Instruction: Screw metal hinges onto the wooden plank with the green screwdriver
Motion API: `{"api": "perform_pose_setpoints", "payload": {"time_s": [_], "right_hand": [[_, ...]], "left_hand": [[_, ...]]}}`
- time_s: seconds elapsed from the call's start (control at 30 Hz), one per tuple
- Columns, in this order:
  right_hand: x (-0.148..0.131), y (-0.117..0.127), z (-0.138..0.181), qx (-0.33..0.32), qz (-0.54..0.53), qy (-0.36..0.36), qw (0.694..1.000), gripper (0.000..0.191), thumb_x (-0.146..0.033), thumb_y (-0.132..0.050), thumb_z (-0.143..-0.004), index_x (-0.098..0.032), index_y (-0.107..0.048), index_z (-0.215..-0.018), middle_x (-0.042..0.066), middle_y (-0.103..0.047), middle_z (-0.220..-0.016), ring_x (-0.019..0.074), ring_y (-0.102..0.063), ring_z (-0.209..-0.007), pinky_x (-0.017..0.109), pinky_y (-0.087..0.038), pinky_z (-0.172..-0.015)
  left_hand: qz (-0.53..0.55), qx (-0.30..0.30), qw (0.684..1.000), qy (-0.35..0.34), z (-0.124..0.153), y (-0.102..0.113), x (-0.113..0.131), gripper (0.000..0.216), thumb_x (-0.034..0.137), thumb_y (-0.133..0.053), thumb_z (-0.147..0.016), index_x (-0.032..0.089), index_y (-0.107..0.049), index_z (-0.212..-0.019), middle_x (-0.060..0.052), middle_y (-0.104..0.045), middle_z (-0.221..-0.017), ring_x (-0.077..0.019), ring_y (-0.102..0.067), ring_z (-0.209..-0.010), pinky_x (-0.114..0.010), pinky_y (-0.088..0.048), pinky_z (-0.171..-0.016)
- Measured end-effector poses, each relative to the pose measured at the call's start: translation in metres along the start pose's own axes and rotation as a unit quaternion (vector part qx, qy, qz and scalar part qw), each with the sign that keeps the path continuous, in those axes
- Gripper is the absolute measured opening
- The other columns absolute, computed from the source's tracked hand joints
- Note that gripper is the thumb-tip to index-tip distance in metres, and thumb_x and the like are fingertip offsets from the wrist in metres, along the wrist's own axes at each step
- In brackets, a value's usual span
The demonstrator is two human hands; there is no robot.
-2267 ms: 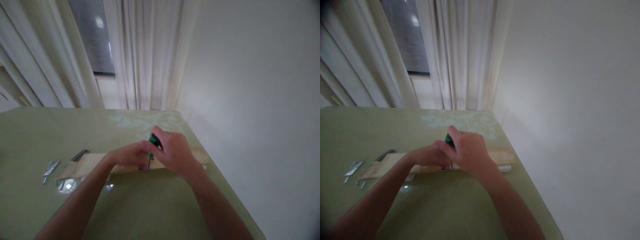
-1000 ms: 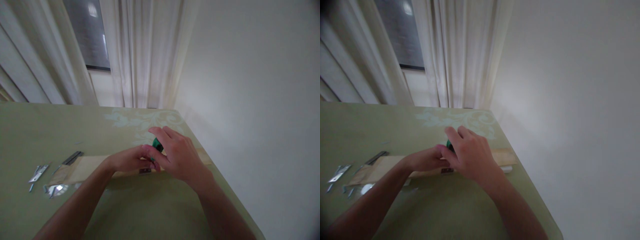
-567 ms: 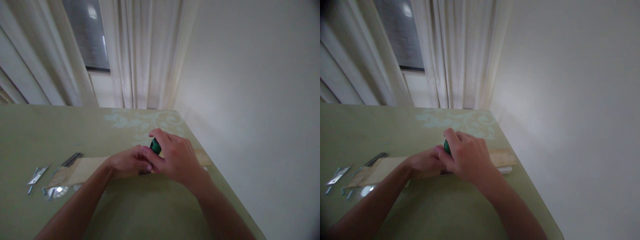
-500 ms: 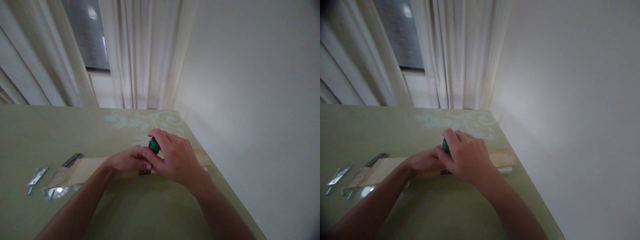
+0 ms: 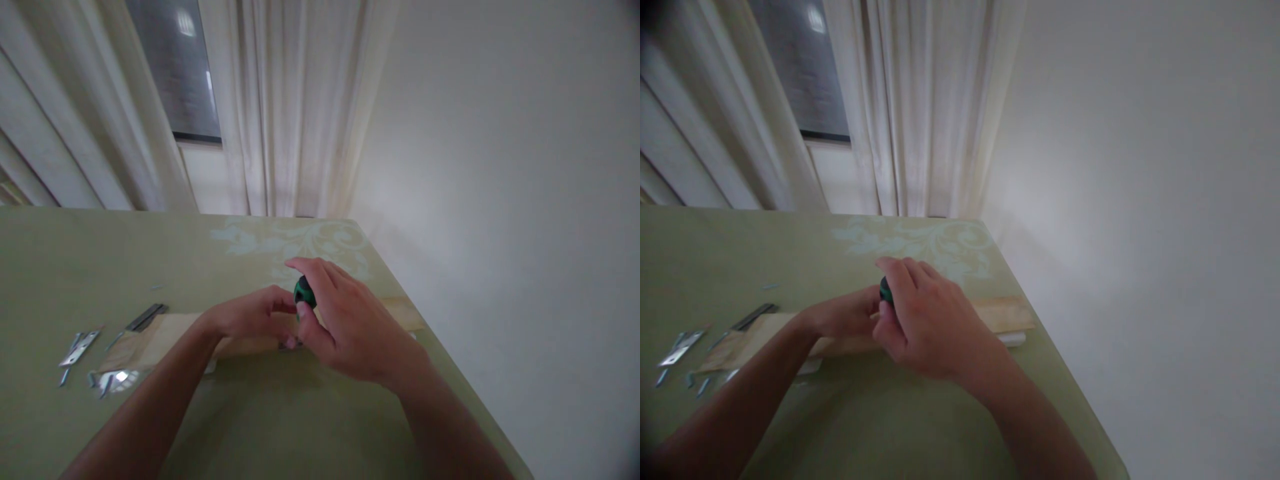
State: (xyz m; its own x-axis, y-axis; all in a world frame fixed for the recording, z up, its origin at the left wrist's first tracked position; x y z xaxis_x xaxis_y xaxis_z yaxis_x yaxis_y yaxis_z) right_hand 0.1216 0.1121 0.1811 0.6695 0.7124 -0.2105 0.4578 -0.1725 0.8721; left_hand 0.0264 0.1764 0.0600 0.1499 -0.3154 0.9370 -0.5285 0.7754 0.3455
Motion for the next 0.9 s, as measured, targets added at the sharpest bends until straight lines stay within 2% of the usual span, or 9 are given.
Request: {"api": "perform_pose_setpoints", "payload": {"time_s": [0.07, 0.17, 0.3, 0.37, 0.43, 0.57, 0.73, 0.83, 0.9], "right_hand": [[0.004, 0.001, 0.0, -0.003, 0.026, -0.028, 0.999, 0.034, -0.034, -0.051, -0.1, -0.019, -0.058, -0.13, 0.009, -0.073, -0.109, 0.0256, -0.067, -0.098, 0.035, -0.047, -0.077], [0.009, 0.0, 0.0, -0.007, 0.049, -0.071, 0.996, 0.025, -0.042, -0.048, -0.104, -0.023, -0.063, -0.107, 0.003, -0.072, -0.085, 0.0209, -0.064, -0.074, 0.032, -0.039, -0.064], [0.005, 0.003, -0.001, 0.014, 0.033, -0.047, 0.998, 0.031, -0.035, -0.055, -0.097, -0.022, -0.058, -0.124, 0.006, -0.073, -0.101, 0.0222, -0.066, -0.087, 0.031, -0.039, -0.068], [0.011, 0.005, 0.0, 0.022, 0.065, -0.077, 0.995, 0.026, -0.04, -0.055, -0.097, -0.023, -0.061, -0.116, 0.004, -0.073, -0.092, 0.0218, -0.065, -0.081, 0.031, -0.036, -0.064], [0.016, 0.005, 0.001, 0.015, 0.081, -0.1, 0.992, 0.023, -0.042, -0.049, -0.102, -0.023, -0.061, -0.107, 0.002, -0.071, -0.084, 0.0205, -0.064, -0.074, 0.031, -0.034, -0.062], [0.01, 0.004, 0.0, 0.009, 0.052, -0.047, 0.998, 0.028, -0.029, -0.046, -0.101, -0.02, -0.057, -0.126, 0.008, -0.074, -0.107, 0.0232, -0.067, -0.095, 0.032, -0.04, -0.071], [0.017, 0.005, 0.001, 0.0, 0.109, -0.096, 0.989, 0.026, -0.043, -0.045, -0.105, -0.023, -0.062, -0.109, 0.003, -0.073, -0.081, 0.0201, -0.064, -0.07, 0.031, -0.032, -0.06], [0.009, 0.003, 0.0, -0.001, 0.073, -0.046, 0.996, 0.027, -0.034, -0.046, -0.104, -0.023, -0.059, -0.125, 0.005, -0.076, -0.102, 0.0214, -0.068, -0.09, 0.03, -0.038, -0.067], [0.011, 0.004, 0.0, 0.01, 0.085, -0.054, 0.995, 0.032, -0.037, -0.05, -0.101, -0.022, -0.057, -0.128, 0.006, -0.076, -0.102, 0.0225, -0.068, -0.09, 0.03, -0.037, -0.066]], "left_hand": [[-0.045, -0.011, 0.999, 0.025, 0.005, 0.006, 0.006, 0.017, 0.025, -0.074, -0.088, 0.017, -0.077, -0.103, 0.001, -0.076, -0.097, -0.0161, -0.066, -0.094, -0.024, -0.054, -0.085], [-0.041, -0.043, 0.997, 0.039, 0.007, 0.004, 0.011, 0.018, 0.029, -0.066, -0.095, 0.014, -0.076, -0.092, 0.001, -0.075, -0.088, -0.0134, -0.064, -0.083, -0.021, -0.052, -0.076], [-0.032, -0.04, 0.999, 0.014, 0.001, -0.002, 0.013, 0.017, 0.023, -0.062, -0.095, 0.013, -0.075, -0.091, 0.001, -0.074, -0.087, -0.0129, -0.063, -0.081, -0.021, -0.05, -0.075], [-0.041, -0.053, 0.997, 0.024, 0.0, -0.005, 0.008, 0.016, 0.021, -0.061, -0.095, 0.015, -0.076, -0.093, 0.001, -0.074, -0.088, -0.014, -0.064, -0.082, -0.023, -0.052, -0.078], [-0.073, -0.05, 0.996, 0.03, 0.001, -0.003, 0.001, 0.018, 0.023, -0.069, -0.091, 0.018, -0.076, -0.107, 0.001, -0.076, -0.102, -0.0173, -0.067, -0.096, -0.028, -0.053, -0.089], [-0.18, -0.018, 0.983, 0.023, 0.003, 0.005, -0.012, 0.062, 0.025, -0.084, -0.078, 0.025, -0.064, -0.136, -0.003, -0.063, -0.143, -0.0251, -0.055, -0.132, -0.039, -0.041, -0.117], [-0.233, -0.023, 0.972, 0.01, 0.002, 0.0, -0.015, 0.063, 0.018, -0.085, -0.074, 0.027, -0.065, -0.133, -0.002, -0.058, -0.148, -0.026, -0.051, -0.137, -0.041, -0.037, -0.122], [-0.24, -0.017, 0.971, -0.006, 0.002, 0.0, -0.01, 0.058, 0.019, -0.085, -0.074, 0.023, -0.068, -0.13, -0.002, -0.061, -0.144, -0.0257, -0.054, -0.134, -0.038, -0.04, -0.12], [-0.261, -0.006, 0.965, -0.004, 0.002, 0.002, -0.008, 0.056, 0.022, -0.086, -0.074, 0.022, -0.069, -0.128, -0.001, -0.064, -0.139, -0.0245, -0.059, -0.128, -0.034, -0.044, -0.115]]}}
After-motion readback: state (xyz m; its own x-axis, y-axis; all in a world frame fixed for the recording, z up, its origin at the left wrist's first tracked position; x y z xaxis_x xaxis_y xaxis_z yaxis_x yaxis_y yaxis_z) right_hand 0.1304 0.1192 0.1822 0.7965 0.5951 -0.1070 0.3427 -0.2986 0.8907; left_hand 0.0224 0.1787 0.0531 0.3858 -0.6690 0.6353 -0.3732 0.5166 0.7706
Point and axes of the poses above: each hand's wrist, its own z-axis away from the middle knuckle, its own y-axis out of the back of the hand, x = y × z, the point moved 8 cm from there along -z, towards the middle knuckle
